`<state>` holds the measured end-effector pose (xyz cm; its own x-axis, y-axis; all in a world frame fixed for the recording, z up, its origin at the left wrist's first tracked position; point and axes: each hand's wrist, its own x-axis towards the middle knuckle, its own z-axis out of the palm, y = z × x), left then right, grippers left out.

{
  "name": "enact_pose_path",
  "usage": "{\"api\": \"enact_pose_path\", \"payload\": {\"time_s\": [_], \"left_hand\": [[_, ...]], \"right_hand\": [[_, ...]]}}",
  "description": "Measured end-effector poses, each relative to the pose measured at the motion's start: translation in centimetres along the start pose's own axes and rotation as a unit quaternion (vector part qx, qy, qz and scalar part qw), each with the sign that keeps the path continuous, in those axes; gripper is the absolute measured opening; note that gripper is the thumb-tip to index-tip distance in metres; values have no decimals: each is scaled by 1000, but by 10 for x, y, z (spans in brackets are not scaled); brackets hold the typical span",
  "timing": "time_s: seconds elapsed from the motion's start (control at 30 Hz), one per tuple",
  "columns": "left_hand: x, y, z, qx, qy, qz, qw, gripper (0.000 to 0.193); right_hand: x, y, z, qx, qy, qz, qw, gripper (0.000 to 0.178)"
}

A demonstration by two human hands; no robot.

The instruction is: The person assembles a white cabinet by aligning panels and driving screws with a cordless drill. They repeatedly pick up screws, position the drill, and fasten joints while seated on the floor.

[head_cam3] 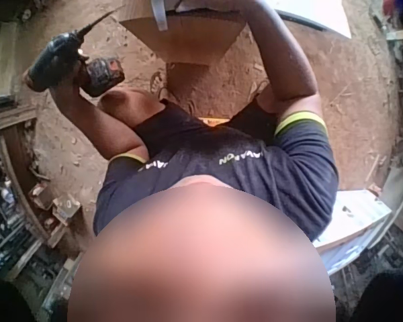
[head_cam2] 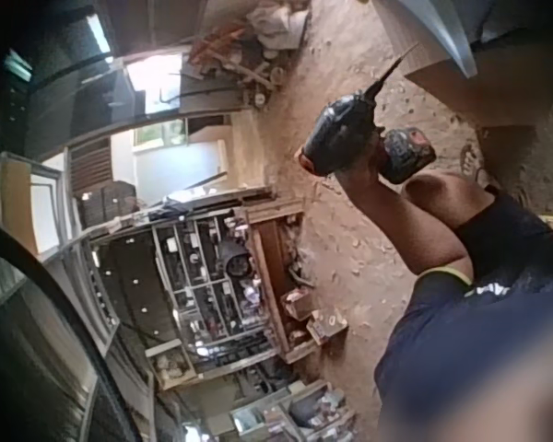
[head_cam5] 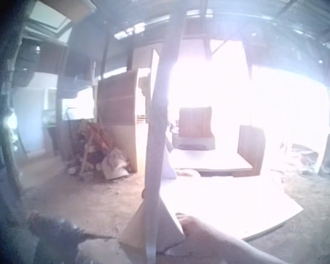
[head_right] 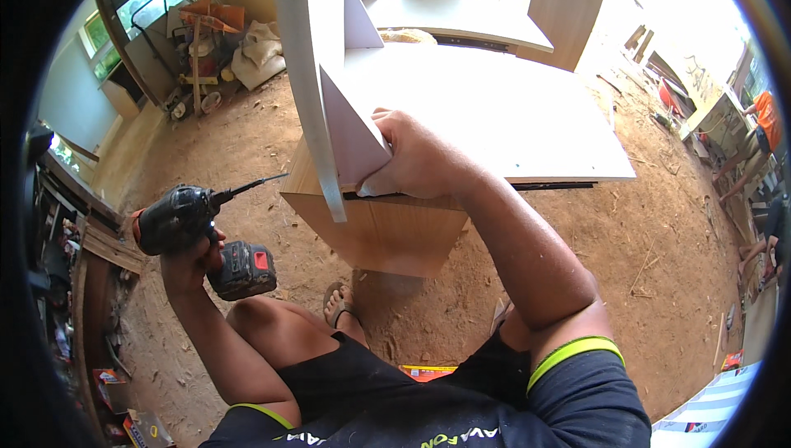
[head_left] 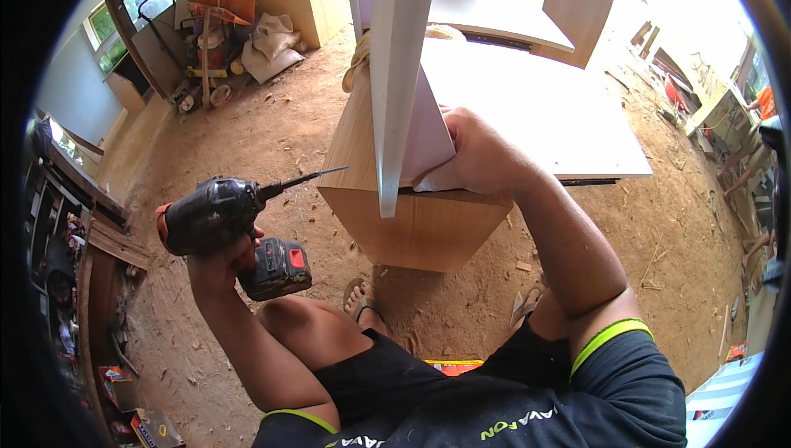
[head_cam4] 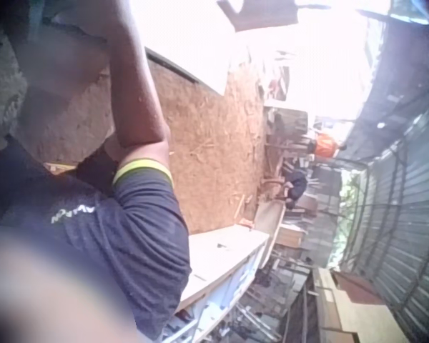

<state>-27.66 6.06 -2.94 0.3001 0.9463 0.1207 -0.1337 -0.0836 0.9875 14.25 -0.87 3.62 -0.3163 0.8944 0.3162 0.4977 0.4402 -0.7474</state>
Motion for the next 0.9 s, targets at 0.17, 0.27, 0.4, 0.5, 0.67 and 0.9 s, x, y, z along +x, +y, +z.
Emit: {"api": "enact_pose_path", "payload": {"time_s": [0.17,0.27,0.4,0.5,0.67,0.9], "left_hand": [[8,-4,1,6,13,7,1000,56],[10,-5,2,7,17,5,1000,55],[14,-2,6,1,16,-9,1000,52],[18,-3,10,14,-6,1,1000,49],[19,-1,10,16,-22,-46,999,46],[19,1,22,16,9,-17,1000,52]], "right_hand": [[3,2,-4,8,-16,-43,999,36],[5,4,-6,12,-31,-51,998,36],[7,6,-11,39,-59,-63,995,37],[6,5,-13,25,-62,-37,997,37],[3,2,-9,27,-36,-17,999,36],[0,3,-5,66,-26,50,996,30]]}}
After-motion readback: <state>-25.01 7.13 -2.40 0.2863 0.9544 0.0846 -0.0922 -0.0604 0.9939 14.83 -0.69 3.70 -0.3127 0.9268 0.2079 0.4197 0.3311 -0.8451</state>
